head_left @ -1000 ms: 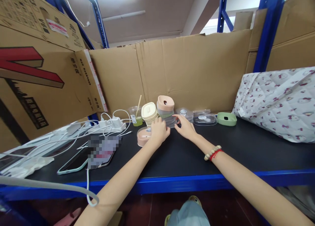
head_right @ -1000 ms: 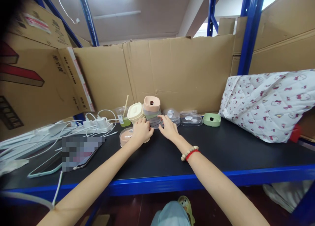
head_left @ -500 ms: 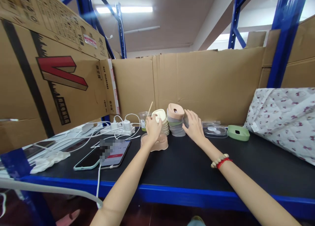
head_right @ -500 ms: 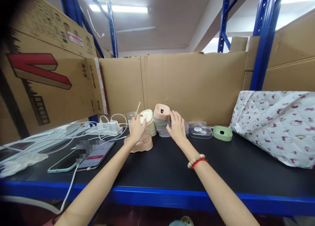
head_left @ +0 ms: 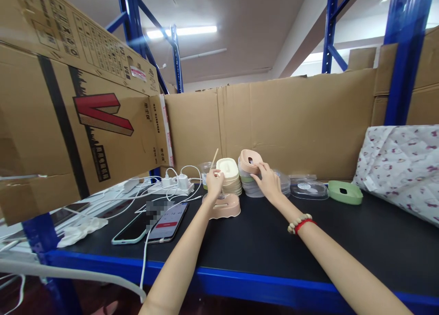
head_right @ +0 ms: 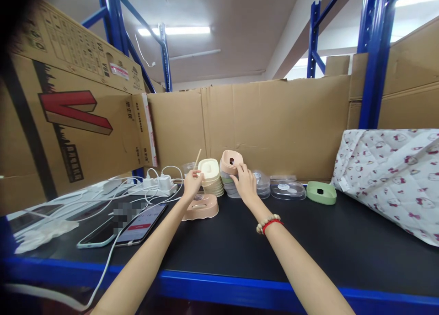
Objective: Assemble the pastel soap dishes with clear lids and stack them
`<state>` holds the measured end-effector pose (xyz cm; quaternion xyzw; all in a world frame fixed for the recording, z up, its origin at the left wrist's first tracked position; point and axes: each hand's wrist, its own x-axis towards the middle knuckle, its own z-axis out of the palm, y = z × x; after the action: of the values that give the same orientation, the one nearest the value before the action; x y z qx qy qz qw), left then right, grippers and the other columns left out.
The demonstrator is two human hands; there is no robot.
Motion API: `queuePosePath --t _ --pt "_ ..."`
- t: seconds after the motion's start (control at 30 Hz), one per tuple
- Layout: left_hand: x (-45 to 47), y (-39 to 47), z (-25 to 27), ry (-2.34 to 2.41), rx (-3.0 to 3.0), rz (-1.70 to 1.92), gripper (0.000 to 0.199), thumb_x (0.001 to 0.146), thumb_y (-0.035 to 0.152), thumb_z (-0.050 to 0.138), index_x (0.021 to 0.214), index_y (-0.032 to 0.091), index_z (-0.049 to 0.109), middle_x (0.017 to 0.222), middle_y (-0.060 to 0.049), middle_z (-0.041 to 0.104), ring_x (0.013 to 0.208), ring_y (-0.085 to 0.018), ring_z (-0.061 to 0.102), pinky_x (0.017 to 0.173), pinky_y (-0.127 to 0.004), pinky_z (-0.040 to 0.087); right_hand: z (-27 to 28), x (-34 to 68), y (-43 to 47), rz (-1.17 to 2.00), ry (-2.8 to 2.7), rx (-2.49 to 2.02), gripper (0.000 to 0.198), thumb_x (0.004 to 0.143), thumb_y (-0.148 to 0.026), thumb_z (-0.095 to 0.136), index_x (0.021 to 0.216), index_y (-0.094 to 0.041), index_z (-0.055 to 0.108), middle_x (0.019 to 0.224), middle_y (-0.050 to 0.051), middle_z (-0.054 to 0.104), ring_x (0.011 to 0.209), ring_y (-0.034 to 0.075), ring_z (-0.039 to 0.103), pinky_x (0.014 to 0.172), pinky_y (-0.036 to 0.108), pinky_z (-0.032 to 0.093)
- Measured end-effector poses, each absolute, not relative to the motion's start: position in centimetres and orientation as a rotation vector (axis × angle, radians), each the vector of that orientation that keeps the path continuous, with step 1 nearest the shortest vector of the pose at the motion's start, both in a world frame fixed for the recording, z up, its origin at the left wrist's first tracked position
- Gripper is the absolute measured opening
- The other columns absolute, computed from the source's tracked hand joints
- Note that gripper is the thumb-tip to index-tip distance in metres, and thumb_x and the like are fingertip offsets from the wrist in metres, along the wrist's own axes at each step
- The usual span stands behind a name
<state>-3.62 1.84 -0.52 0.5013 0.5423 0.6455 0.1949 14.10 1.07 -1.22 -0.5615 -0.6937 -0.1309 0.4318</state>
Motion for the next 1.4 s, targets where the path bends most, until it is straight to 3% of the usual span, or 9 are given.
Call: queuePosePath --t 0.2,0.37,0.53,0.67,0.8,0.93,1.13,1.3,1.4 --pt "-3.0 2.0 0.0 1.216 1.124 1.885 0.041 0.068 0.012 0.058 0.108 0.02 0.05 0.077 0.001 0.058 0.081 -0.014 0.062 0.081 -0.03 0.049 -0.4 13.7 -0.2 -0.152 -1.657 -1.408 0.023 0.08 -0.026 0.053 0.102 -0.022 0.059 0.113 0.009 0.058 0.094 0.026 0.062 0.073 0.036 0.05" --pt "-1.9 1.7 0.1 1.007 0.994 1.812 0.028 0.066 0.007 0.055 0.091 0.019 0.055 0.075 0.0 0.064 0.087 -0.014 0.064 0.081 -0.027 0.049 -0.4 13.9 -1.4 -0.216 -1.547 -1.27 0.029 0.087 -0.033 0.046 0.113 -0.025 0.056 0.12 0.007 0.057 0.106 0.026 0.058 0.078 0.036 0.05" --pt "-1.2 0.7 0.4 0.88 0.944 1.709 0.016 0.064 0.005 0.049 0.072 0.018 0.054 0.072 0.0 0.066 0.083 -0.014 0.065 0.079 -0.025 0.051 -0.4 13.5 -2.8 -0.315 -1.666 -1.202 0.031 0.088 -0.027 0.046 0.117 -0.025 0.056 0.126 0.007 0.056 0.116 0.025 0.052 0.087 0.038 0.05" --pt "-0.7 -0.4 0.9 0.813 0.927 1.62 0.015 0.074 0.017 0.044 0.076 0.016 0.059 0.066 -0.002 0.067 0.08 -0.018 0.067 0.074 -0.029 0.053 -0.6 12.8 -3.2 -0.381 -1.87 -1.156 0.033 0.087 -0.02 0.047 0.118 -0.027 0.058 0.126 0.006 0.057 0.119 0.024 0.05 0.09 0.038 0.051" --pt "-0.4 -1.5 1.3 0.626 0.913 1.508 0.038 0.086 0.036 0.035 0.095 0.013 0.064 0.082 -0.007 0.072 0.088 -0.022 0.067 0.077 -0.033 0.054 -0.8 12.2 -3.3 -0.386 -1.962 -1.125 0.035 0.088 -0.019 0.047 0.119 -0.029 0.058 0.125 0.005 0.058 0.121 0.023 0.049 0.089 0.038 0.053" --pt "-0.5 -2.1 1.6 0.579 0.933 1.468 0.041 0.084 0.04 0.042 0.103 0.011 0.063 0.082 -0.008 0.073 0.079 -0.02 0.067 0.069 -0.03 0.053 -0.6 12.4 -3.3 -0.345 -1.95 -1.121 0.032 0.087 -0.021 0.05 0.117 -0.027 0.059 0.125 0.006 0.057 0.122 0.022 0.047 0.091 0.036 0.051" --pt "-0.7 -2.1 1.6 0.513 0.895 1.501 0.029 0.073 0.028 0.052 0.093 0.011 0.064 0.069 -0.004 0.07 0.062 -0.016 0.064 0.063 -0.025 0.05 -1.2 12.4 -2.8 -0.097 -1.783 -0.944 0.024 0.085 -0.037 0.053 0.103 -0.026 0.064 0.119 0.007 0.057 0.113 0.024 0.054 0.084 0.038 0.053" --pt "-0.4 -1.8 0.7 0.544 0.929 1.501 0.029 0.064 0.034 0.057 0.083 0.013 0.064 0.069 -0.004 0.069 0.065 -0.018 0.064 0.068 -0.029 0.051 -1.4 11.6 -1.6 0.259 -1.322 -0.772 0.06 0.072 -0.054 0.06 0.122 -0.022 0.05 0.122 0.013 0.054 0.103 0.024 0.058 0.078 0.039 0.053" --pt "-0.2 -1.7 0.2 0.582 1.067 1.482 0.029 0.059 0.038 0.062 0.077 0.016 0.063 0.068 -0.003 0.066 0.068 -0.019 0.062 0.067 -0.029 0.049 -1.0 11.9 -1.0 0.489 -1.148 -0.802 0.061 0.067 -0.056 0.062 0.116 -0.02 0.053 0.11 0.011 0.063 0.098 0.024 0.061 0.081 0.039 0.051"
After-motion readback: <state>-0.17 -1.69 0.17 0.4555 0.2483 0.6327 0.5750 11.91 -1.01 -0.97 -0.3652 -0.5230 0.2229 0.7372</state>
